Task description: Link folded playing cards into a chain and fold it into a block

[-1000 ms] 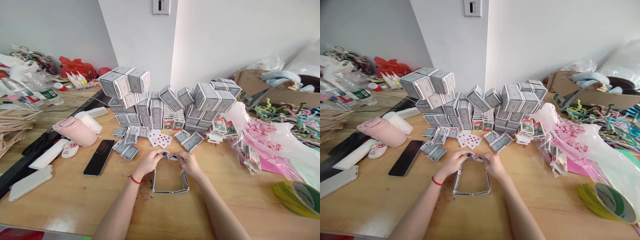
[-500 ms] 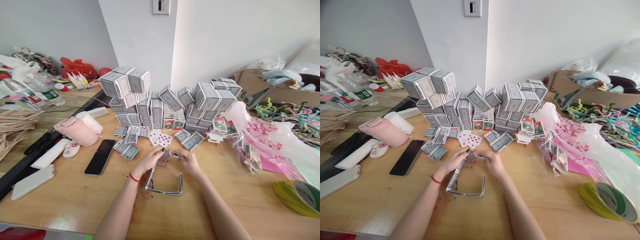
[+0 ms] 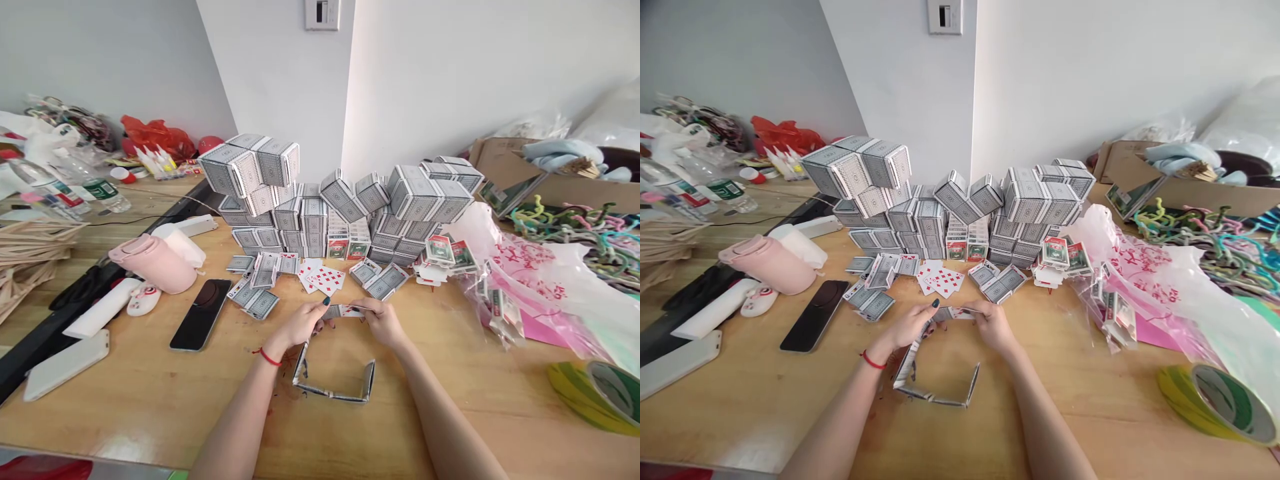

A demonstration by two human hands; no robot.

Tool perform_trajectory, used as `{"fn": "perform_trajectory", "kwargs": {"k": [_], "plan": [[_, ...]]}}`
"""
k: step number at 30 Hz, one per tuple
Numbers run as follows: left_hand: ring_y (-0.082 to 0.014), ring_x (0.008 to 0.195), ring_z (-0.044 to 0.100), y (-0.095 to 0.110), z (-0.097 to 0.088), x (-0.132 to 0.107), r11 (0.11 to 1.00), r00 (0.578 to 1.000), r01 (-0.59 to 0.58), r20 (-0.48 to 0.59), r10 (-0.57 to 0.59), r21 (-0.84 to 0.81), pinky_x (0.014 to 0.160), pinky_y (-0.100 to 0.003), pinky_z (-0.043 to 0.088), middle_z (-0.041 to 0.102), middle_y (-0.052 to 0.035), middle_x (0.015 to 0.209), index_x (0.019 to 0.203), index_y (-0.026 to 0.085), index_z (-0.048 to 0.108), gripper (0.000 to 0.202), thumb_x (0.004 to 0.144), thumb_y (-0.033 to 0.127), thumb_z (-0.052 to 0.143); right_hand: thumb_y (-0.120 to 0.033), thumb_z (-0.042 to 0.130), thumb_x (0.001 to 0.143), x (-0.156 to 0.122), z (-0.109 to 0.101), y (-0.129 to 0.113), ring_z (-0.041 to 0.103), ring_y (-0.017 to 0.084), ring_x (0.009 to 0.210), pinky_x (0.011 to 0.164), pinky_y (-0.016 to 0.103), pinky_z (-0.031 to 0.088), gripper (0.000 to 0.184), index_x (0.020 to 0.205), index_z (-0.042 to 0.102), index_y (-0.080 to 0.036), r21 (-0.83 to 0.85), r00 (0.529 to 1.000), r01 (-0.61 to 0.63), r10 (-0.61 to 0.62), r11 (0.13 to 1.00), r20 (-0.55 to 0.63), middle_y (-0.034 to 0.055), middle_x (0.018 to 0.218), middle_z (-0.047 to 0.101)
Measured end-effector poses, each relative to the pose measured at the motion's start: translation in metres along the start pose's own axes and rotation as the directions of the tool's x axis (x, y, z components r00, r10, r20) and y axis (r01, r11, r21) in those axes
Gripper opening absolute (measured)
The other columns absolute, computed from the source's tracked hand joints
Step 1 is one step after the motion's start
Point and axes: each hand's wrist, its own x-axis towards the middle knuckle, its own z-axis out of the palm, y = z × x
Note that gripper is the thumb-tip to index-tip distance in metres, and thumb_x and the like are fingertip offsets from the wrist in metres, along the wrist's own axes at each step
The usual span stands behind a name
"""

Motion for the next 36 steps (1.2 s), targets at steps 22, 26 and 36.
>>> {"fn": "perform_trajectory", "kwargs": {"k": [22, 26, 36], "plan": [[-0.0119, 0.057, 0.044, -0.007, 0.0, 0.002, 0.99, 0.999, -0.021, 0.042, 0.027, -0.137, 0.048, -0.023, 0.034, 0.064, -0.0048, 0.076, 0.082, 0.016, 0.058, 0.038, 0.08, 0.048, 0.037, -0.008, 0.036, 0.073, 0.003, -0.008, -0.004, 0.057, 0.013, 0.06, 0.059, 0.023, 0.045, 0.033, 0.083, 0.066, -0.018, 0.027, 0.998, 0.007, -0.009, 1.0, 0.068, 0.0028, 0.073, 0.067], [-0.0124, 0.058, 0.045, -0.009, 0.001, 0.002, 0.99, 0.998, -0.005, 0.059, 0.013, -0.14, 0.05, -0.023, 0.035, 0.063, -0.0044, 0.078, 0.084, 0.017, 0.057, 0.039, 0.081, 0.05, 0.036, -0.005, 0.035, 0.071, 0.003, -0.008, -0.009, 0.056, 0.012, 0.061, 0.059, 0.022, 0.043, 0.035, 0.082, 0.066, -0.018, 0.032, 0.996, 0.018, -0.021, 0.999, 0.086, 0.0016, 0.069, 0.065], [-0.0155, 0.067, 0.051, -0.015, 0.002, 0.004, 0.991, 1.0, -0.002, 0.001, 0.002, -0.134, 0.051, -0.023, 0.036, 0.063, -0.0036, 0.077, 0.087, 0.018, 0.057, 0.036, 0.079, 0.048, 0.039, -0.007, 0.037, 0.073, 0.002, -0.005, -0.006, 0.051, 0.012, 0.056, 0.056, 0.022, 0.042, 0.032, 0.08, 0.065, -0.018, 0.041, 0.995, 0.012, -0.016, 0.999, 0.095, 0.0013, 0.063, 0.061]]}}
